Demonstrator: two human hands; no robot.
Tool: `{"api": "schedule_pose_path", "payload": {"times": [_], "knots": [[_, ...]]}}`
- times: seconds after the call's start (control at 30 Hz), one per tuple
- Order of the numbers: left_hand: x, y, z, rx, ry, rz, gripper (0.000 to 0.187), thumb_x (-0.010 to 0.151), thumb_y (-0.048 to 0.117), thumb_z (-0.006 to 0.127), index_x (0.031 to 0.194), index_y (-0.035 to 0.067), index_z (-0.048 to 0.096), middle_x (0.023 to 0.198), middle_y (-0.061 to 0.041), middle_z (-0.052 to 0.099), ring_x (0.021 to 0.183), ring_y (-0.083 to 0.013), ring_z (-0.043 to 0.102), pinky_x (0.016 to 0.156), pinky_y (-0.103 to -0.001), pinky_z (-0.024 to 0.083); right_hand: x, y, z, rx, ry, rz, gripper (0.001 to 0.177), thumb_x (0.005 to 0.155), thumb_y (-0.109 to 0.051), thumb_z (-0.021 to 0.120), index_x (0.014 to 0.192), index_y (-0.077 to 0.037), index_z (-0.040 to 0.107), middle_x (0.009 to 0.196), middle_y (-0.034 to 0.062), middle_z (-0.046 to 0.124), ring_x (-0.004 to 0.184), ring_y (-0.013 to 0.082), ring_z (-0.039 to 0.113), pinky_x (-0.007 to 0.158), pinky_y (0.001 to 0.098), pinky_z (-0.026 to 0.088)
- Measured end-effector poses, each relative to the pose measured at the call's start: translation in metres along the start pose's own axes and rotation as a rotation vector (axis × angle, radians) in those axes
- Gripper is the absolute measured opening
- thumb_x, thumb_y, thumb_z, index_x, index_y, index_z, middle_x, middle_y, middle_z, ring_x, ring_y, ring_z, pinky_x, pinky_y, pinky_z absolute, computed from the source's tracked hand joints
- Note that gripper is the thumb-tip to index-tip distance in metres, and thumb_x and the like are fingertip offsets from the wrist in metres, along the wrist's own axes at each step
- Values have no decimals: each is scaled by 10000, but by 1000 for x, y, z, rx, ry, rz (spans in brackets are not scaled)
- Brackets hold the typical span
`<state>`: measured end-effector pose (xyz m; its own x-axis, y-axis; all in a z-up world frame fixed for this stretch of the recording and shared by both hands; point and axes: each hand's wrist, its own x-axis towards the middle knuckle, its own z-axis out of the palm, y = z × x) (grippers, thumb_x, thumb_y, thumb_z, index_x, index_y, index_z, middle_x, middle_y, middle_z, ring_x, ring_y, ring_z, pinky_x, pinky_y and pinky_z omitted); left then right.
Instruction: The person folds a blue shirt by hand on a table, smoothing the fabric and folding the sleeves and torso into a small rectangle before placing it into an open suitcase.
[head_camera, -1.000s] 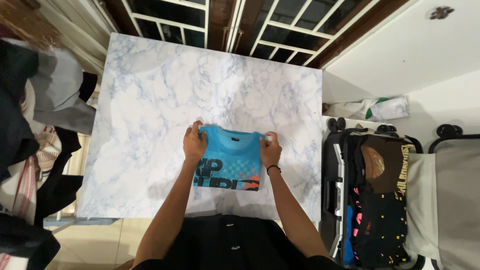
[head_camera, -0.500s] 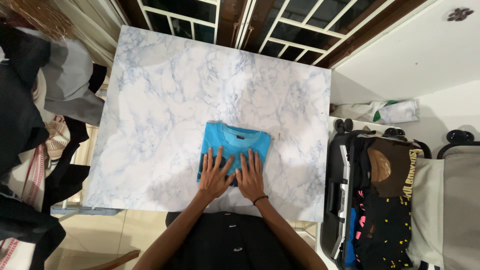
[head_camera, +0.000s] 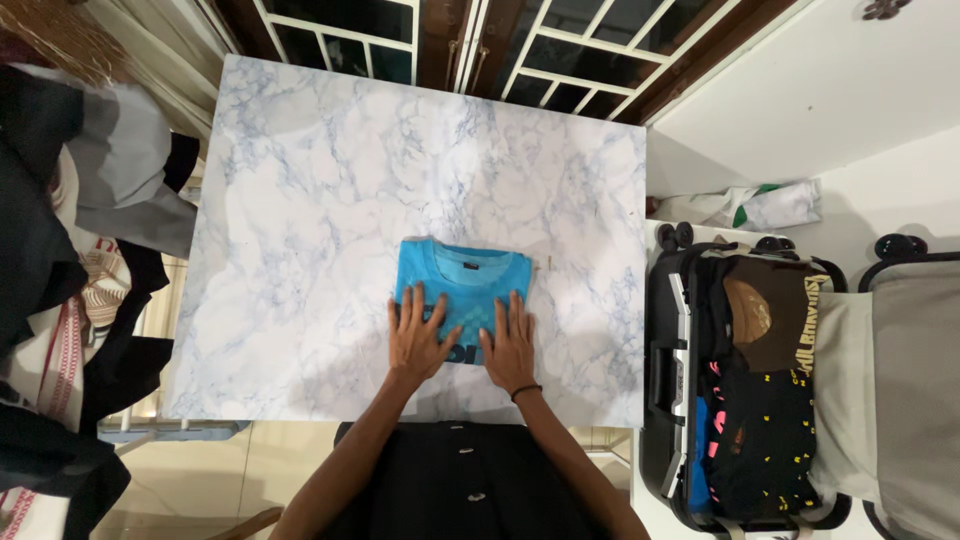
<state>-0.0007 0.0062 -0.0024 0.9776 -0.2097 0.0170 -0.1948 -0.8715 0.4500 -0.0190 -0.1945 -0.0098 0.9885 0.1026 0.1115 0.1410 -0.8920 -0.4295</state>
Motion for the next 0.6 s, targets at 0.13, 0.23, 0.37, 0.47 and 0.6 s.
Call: {"api": "schedule_pose_path", "payload": {"times": [0.13, 0.23, 0.37, 0.47, 0.6], "knots": [[4, -5, -1, -59, 168, 9, 797, 930, 596, 581, 1548, 111, 444, 1651, -238, 250, 1505, -429, 259, 1207, -641, 175, -1, -1, 2, -19, -2, -1, 665, 999, -349, 557, 1528, 12, 379, 1637, 276, 254, 1505, 443, 247, 1177, 654, 189], [5, -4, -1, -69, 122, -6, 803, 915, 575, 608, 1537, 98, 433, 1645, -255, 238, 1504, -460, 247, 1203, -637, 168, 3, 5, 4, -68, -16, 7, 644, 983, -336, 589, 1504, -5, 405, 1629, 259, 286, 1512, 423, 275, 1173, 666, 182], [19, -7, 6, -30, 27, -37, 809, 912, 535, 626, 1516, 46, 400, 1622, -307, 208, 1496, -497, 203, 1209, -630, 149, 11, 25, 6, 49, 43, 12, 554, 1004, -258, 592, 1488, -32, 445, 1642, 249, 334, 1519, 426, 326, 1244, 583, 214], [37, -17, 14, -79, 81, 49, 852, 945, 458, 611, 1533, -87, 324, 1637, -340, 190, 1521, -543, 155, 1238, -586, 158, 31, 35, 13, 60, 113, -38, 619, 1004, -239, 567, 1524, 35, 371, 1641, 279, 302, 1522, 463, 290, 1257, 536, 224], [65, -38, 14, -97, 59, 75, 888, 950, 469, 594, 1543, -107, 269, 1658, -313, 151, 1540, -498, 130, 1250, -562, 144, 58, 41, 21, -7, -6, 27, 710, 1017, -297, 531, 1564, 70, 266, 1662, 278, 203, 1544, 462, 177, 1240, 533, 178]]}}
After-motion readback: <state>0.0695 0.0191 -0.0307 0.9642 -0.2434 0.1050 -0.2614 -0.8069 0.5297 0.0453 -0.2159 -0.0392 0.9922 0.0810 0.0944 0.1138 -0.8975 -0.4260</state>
